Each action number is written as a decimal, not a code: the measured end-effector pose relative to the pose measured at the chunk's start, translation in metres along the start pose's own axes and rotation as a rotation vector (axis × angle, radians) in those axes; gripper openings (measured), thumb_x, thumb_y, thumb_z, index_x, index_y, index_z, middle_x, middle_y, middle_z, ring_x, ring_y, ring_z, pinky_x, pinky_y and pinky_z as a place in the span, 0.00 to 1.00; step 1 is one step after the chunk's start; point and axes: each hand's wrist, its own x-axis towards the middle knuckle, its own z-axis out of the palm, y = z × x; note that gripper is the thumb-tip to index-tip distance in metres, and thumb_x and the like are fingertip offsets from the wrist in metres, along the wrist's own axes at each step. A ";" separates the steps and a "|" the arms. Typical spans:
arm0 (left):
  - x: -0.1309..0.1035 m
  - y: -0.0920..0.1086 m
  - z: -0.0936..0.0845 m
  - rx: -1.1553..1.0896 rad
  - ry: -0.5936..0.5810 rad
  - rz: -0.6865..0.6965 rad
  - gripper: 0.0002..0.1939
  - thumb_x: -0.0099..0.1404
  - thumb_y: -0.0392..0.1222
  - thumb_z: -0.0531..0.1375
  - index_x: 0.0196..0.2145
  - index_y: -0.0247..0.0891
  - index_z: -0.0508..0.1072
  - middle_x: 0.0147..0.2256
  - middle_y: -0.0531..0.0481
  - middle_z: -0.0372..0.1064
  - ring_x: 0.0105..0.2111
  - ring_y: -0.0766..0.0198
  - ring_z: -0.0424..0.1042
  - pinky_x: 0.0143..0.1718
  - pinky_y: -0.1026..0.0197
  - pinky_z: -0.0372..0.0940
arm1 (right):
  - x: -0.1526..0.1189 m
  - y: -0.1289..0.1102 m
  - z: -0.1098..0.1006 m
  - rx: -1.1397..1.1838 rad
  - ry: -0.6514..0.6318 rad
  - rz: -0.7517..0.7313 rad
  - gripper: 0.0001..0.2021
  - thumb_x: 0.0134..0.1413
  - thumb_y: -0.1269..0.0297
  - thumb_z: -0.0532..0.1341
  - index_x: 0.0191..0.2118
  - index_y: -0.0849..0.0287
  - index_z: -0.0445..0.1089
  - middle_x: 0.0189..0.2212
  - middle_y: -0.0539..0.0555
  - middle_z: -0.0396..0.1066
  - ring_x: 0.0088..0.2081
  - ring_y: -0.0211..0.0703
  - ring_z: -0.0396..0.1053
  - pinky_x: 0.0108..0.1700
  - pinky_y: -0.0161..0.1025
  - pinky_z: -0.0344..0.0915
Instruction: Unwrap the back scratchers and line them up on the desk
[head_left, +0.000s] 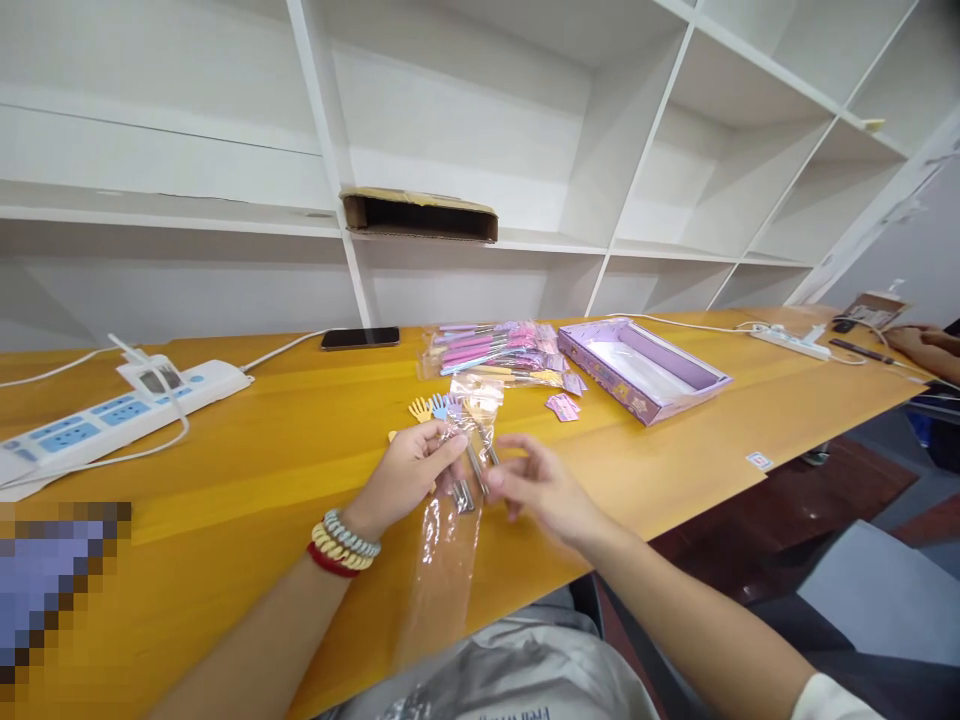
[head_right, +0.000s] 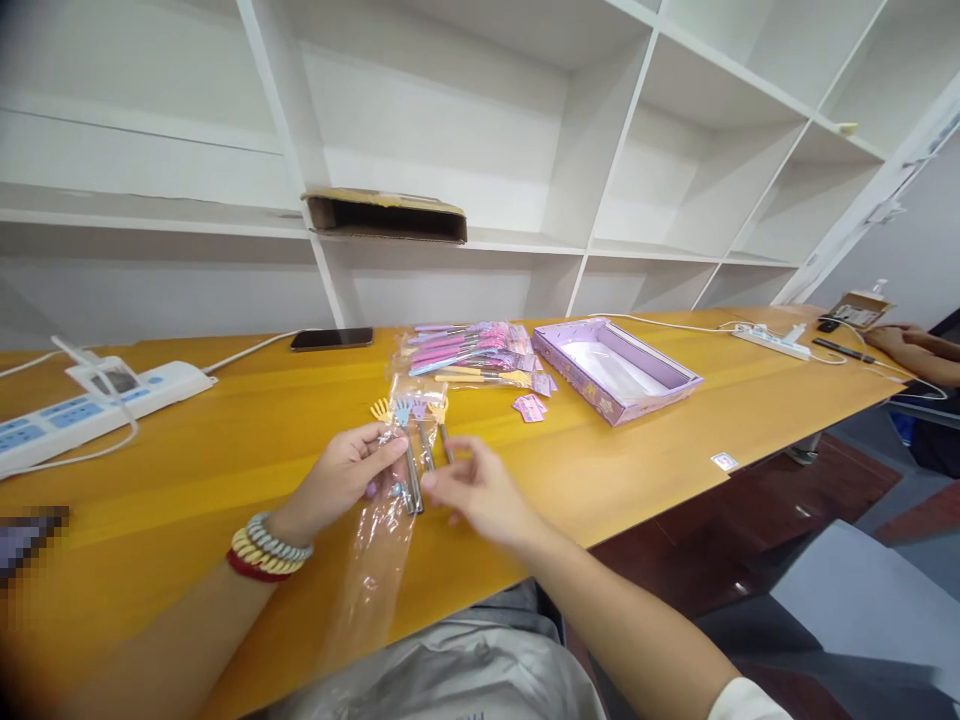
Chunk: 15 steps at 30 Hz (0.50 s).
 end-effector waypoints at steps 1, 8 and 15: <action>0.000 0.000 0.002 -0.031 0.004 -0.005 0.14 0.61 0.51 0.55 0.30 0.35 0.65 0.21 0.53 0.67 0.17 0.71 0.64 0.18 0.68 0.58 | -0.006 0.004 0.005 0.026 -0.073 0.041 0.19 0.40 0.54 0.67 0.38 0.58 0.64 0.25 0.50 0.70 0.25 0.37 0.68 0.23 0.33 0.62; -0.003 0.001 0.005 -0.096 0.003 0.014 0.18 0.61 0.52 0.54 0.43 0.37 0.63 0.30 0.48 0.71 0.23 0.69 0.68 0.20 0.68 0.61 | 0.005 -0.030 -0.049 -0.021 0.126 -0.108 0.14 0.40 0.61 0.67 0.33 0.57 0.65 0.22 0.47 0.68 0.22 0.35 0.66 0.25 0.35 0.63; 0.003 -0.008 -0.010 -0.007 0.149 -0.026 0.20 0.58 0.54 0.57 0.43 0.38 0.64 0.31 0.50 0.67 0.21 0.70 0.64 0.15 0.68 0.60 | 0.061 -0.161 -0.198 -0.347 0.568 -0.217 0.09 0.40 0.72 0.62 0.30 0.59 0.61 0.21 0.47 0.62 0.20 0.33 0.63 0.24 0.35 0.62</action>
